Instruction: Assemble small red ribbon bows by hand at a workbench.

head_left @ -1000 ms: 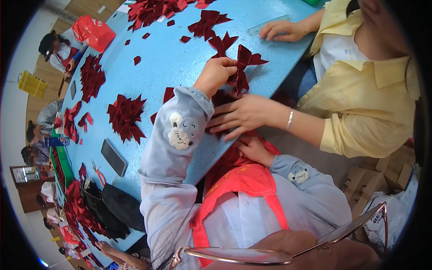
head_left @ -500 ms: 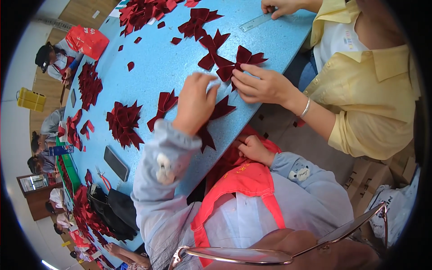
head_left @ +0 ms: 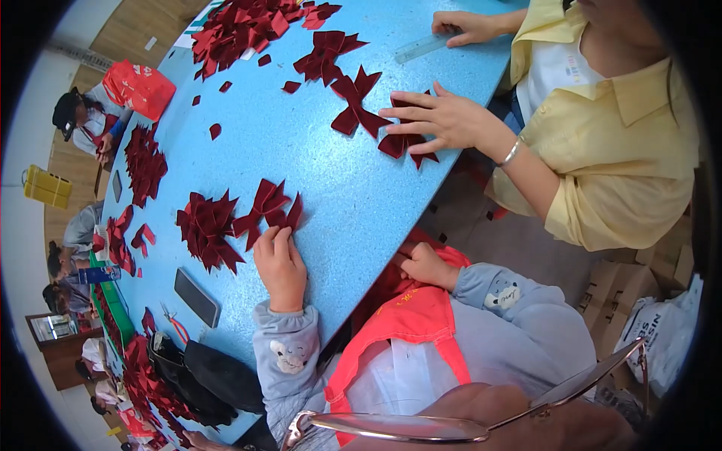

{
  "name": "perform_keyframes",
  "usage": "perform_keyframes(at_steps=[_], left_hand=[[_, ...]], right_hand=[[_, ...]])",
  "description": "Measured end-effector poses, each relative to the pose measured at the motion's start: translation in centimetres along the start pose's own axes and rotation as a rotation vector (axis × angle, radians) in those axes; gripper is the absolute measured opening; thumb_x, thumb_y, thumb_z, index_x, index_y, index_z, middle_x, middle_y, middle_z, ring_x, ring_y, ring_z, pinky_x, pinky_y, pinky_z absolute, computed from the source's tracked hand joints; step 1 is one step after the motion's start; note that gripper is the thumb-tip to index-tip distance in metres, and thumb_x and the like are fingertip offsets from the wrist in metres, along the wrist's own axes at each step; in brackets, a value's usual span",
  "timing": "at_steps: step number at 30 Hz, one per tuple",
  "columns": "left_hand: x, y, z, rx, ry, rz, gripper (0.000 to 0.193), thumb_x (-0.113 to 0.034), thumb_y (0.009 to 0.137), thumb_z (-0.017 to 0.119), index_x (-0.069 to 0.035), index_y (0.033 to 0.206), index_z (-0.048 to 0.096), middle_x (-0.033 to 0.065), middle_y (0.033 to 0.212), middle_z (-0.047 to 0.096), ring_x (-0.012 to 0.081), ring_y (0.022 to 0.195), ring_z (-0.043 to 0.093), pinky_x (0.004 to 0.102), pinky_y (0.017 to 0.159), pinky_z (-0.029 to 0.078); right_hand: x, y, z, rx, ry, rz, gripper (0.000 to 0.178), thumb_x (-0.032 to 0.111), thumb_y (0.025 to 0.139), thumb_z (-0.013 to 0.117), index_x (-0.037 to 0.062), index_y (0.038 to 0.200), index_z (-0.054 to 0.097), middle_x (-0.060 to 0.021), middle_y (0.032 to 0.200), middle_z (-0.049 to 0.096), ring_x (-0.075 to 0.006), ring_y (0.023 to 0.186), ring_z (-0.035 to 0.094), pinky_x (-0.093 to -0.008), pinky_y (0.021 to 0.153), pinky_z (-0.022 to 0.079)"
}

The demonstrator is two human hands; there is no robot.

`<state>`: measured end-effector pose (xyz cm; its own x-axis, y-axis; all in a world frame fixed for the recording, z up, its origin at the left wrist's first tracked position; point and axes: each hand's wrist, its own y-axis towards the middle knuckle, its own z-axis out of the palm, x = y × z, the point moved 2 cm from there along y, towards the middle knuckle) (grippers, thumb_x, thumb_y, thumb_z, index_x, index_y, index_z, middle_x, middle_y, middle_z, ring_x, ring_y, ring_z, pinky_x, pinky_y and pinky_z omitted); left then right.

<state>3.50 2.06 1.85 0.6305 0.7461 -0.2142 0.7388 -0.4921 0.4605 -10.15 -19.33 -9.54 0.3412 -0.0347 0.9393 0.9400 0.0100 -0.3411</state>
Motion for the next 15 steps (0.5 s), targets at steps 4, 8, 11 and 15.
perform_keyframes(at_steps=[4,8,11,15], left_hand=[[0.14,0.2,-0.06,-0.023,-0.003,-0.054,0.019,0.003,0.082,0.061,-0.002,0.1,0.063,0.0158,0.106,0.06,0.034,0.097,0.056,0.04,0.085,0.045],[0.25,0.15,0.05,-0.02,0.0,-0.057,0.019,0.003,0.082,0.061,-0.002,0.101,0.063,0.0157,0.106,0.06,0.0339,0.098,0.056,0.0401,0.085,0.045],[0.29,0.24,0.11,-0.019,0.006,-0.052,0.019,0.003,0.082,0.06,-0.002,0.101,0.063,0.0157,0.106,0.06,0.0338,0.097,0.056,0.0401,0.085,0.044],[0.12,0.39,0.16,-0.011,0.008,-0.049,0.019,0.003,0.083,0.06,-0.002,0.101,0.063,0.0156,0.106,0.06,0.0337,0.096,0.055,0.0402,0.085,0.044]], right_hand=[[-0.44,0.0,0.06,-0.006,-0.008,-0.016,0.021,0.017,0.096,0.056,0.0058,0.11,0.066,-0.0044,0.066,0.063,-0.0105,0.054,0.058,-0.0277,0.05,0.048],[-0.66,0.17,0.05,0.008,0.055,-0.055,0.02,0.014,0.096,0.056,0.0043,0.111,0.066,-0.0041,0.072,0.064,-0.0096,0.055,0.057,-0.0274,0.052,0.048],[-0.39,0.22,0.05,0.022,0.08,-0.069,0.023,0.014,0.094,0.057,0.0058,0.114,0.064,-0.008,0.076,0.067,-0.0123,0.057,0.06,-0.0288,0.053,0.05],[-0.35,0.07,0.03,0.042,0.108,-0.096,0.024,0.012,0.094,0.058,0.0059,0.117,0.063,-0.0086,0.081,0.068,-0.0121,0.057,0.06,-0.0287,0.054,0.051]])
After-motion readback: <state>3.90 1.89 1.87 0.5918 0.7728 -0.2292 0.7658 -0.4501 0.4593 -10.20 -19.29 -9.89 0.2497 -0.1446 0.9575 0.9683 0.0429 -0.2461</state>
